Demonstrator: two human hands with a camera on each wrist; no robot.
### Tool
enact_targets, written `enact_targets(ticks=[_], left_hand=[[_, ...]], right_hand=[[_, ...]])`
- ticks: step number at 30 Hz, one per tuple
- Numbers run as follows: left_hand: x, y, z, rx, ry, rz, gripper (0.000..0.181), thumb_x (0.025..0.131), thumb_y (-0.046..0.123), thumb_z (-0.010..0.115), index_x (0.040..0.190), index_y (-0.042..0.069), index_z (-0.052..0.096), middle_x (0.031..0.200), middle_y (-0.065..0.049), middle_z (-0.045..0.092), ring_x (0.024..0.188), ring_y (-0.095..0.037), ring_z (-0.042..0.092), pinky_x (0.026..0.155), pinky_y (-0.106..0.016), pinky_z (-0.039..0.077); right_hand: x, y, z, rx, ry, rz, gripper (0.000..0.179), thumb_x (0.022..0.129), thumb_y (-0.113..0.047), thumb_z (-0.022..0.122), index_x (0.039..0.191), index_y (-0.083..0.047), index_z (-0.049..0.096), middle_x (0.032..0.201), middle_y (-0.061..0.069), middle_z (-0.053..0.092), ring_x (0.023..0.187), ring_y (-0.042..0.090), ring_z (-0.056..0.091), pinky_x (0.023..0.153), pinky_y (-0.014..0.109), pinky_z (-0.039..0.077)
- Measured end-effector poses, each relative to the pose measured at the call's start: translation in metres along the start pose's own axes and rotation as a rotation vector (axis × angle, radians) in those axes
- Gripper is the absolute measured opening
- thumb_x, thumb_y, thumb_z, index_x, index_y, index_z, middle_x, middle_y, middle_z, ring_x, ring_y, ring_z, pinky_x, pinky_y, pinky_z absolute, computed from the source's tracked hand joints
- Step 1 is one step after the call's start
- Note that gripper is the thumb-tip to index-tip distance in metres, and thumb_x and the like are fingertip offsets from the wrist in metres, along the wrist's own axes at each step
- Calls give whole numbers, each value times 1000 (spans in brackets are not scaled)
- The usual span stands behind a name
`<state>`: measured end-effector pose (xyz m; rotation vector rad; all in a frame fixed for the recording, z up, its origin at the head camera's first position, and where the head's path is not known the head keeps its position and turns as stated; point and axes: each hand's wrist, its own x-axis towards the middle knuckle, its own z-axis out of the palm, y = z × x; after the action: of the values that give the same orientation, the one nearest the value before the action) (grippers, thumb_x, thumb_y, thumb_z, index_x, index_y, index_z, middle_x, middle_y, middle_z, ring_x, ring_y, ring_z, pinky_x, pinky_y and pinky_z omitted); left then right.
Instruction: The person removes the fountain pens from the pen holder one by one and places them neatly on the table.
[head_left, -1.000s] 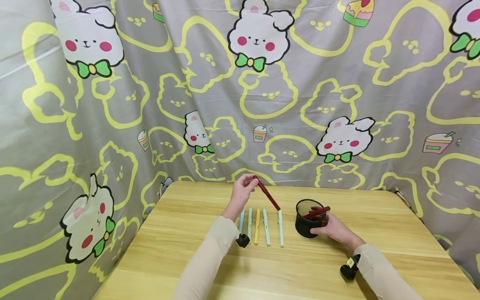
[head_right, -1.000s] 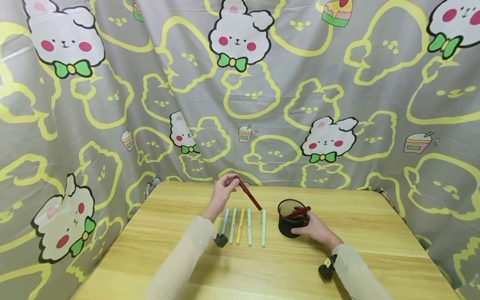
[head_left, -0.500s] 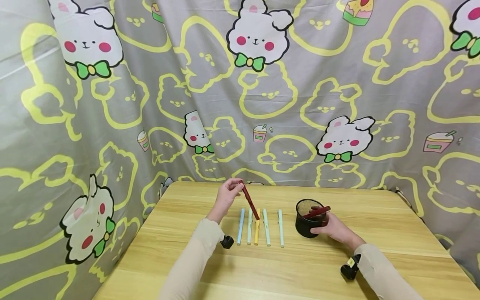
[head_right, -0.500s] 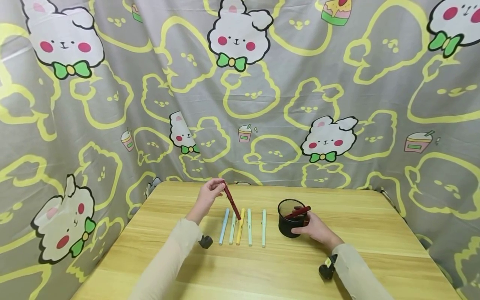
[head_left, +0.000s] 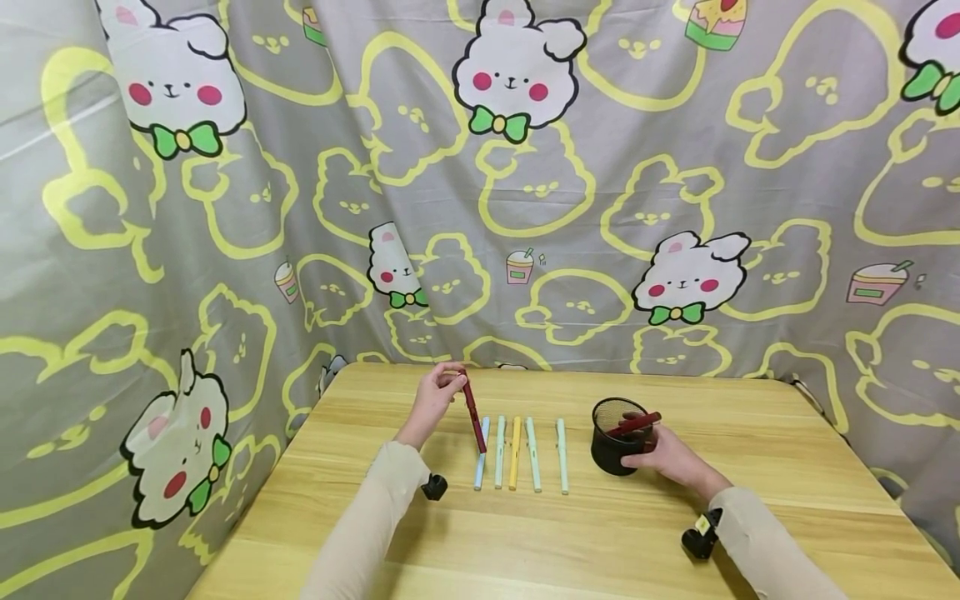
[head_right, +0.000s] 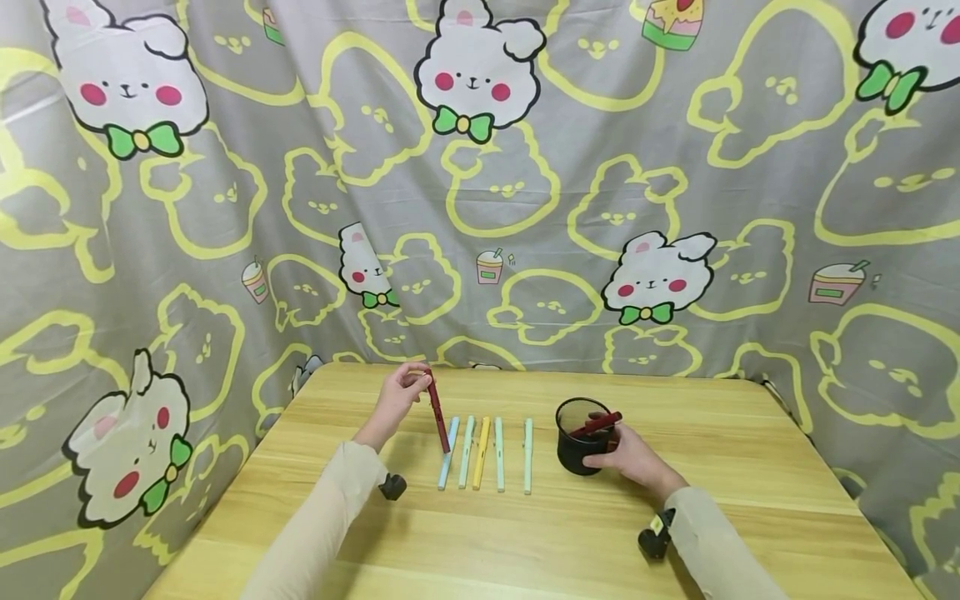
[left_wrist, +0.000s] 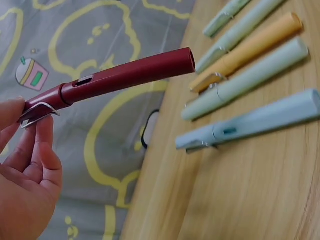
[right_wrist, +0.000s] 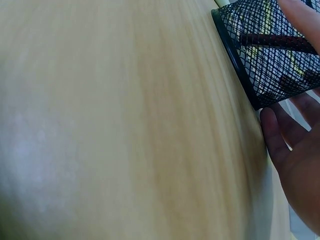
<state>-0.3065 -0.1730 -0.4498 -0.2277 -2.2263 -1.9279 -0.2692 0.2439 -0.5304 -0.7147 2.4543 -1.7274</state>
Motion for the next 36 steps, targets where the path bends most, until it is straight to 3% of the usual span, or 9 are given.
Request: enact_targets(ticks=[4, 8, 11, 16, 19, 25, 33, 36], left_hand=[[-2, -4, -5, 19, -6, 5, 23, 91, 10, 63, 110, -3, 59, 87, -13, 68, 83, -38, 61, 62, -33, 45], [-4, -12, -10, -1, -24, 51, 18, 91, 15, 65, 105, 4, 62, 85, -9, 68, 78, -30, 63, 59, -31, 43], [-6, -18, -15, 1, -25, 48, 19, 91, 19, 65, 105, 6, 63, 85, -7, 68, 77, -27, 63, 60, -33, 43], [-6, -23, -19, 56, -21, -79, 22, 92, 16, 63, 111, 4, 62, 93, -11, 67, 82, -25, 63, 73, -46, 47], [-5, -26, -20, 82, -29, -120, 25, 92, 14, 63, 114, 2, 61, 97, -12, 67, 85, -25, 63, 74, -46, 48], [-6, -29, -22, 82, -37, -130, 28, 91, 12, 64, 115, -2, 61, 95, -12, 67, 92, -37, 61, 77, -52, 47], [-6, -33, -21, 101, -17, -153, 21, 91, 8, 64, 110, 1, 63, 93, -13, 67, 80, -21, 63, 79, -55, 46], [-6, -35, -22, 95, -19, -158, 22, 90, 8, 64, 110, -1, 63, 91, -11, 67, 80, -20, 62, 79, -53, 47]], right_hand=[[-1, -1, 0, 26, -11, -3, 55, 77, -7, 78, 124, 8, 53, 140, 34, 34, 110, 4, 52, 86, 18, 43], [-1, -1, 0, 47, -19, 6, 59, 78, -5, 77, 126, 13, 48, 141, 35, 31, 108, 8, 54, 85, 19, 45], [-1, 0, 0, 55, -17, 15, 61, 77, -5, 77, 127, 13, 48, 141, 34, 30, 108, 11, 55, 85, 19, 45], [-1, 1, 0, 43, -17, 15, 61, 78, -6, 77, 127, 13, 47, 141, 34, 31, 110, 16, 55, 85, 19, 44], [-1, 2, 0, 32, -15, 17, 59, 78, -6, 77, 126, 12, 49, 141, 34, 31, 111, 14, 53, 86, 18, 44], [0, 1, -1, 26, -18, 19, 62, 77, -8, 78, 128, 12, 47, 140, 33, 33, 108, 7, 54, 86, 18, 43], [1, 1, -1, 32, -15, 4, 63, 77, -6, 78, 128, 14, 46, 138, 35, 36, 107, 9, 56, 86, 18, 44], [1, 2, -1, 41, -24, -7, 62, 78, -6, 77, 128, 14, 46, 137, 35, 35, 108, 12, 56, 86, 19, 44]])
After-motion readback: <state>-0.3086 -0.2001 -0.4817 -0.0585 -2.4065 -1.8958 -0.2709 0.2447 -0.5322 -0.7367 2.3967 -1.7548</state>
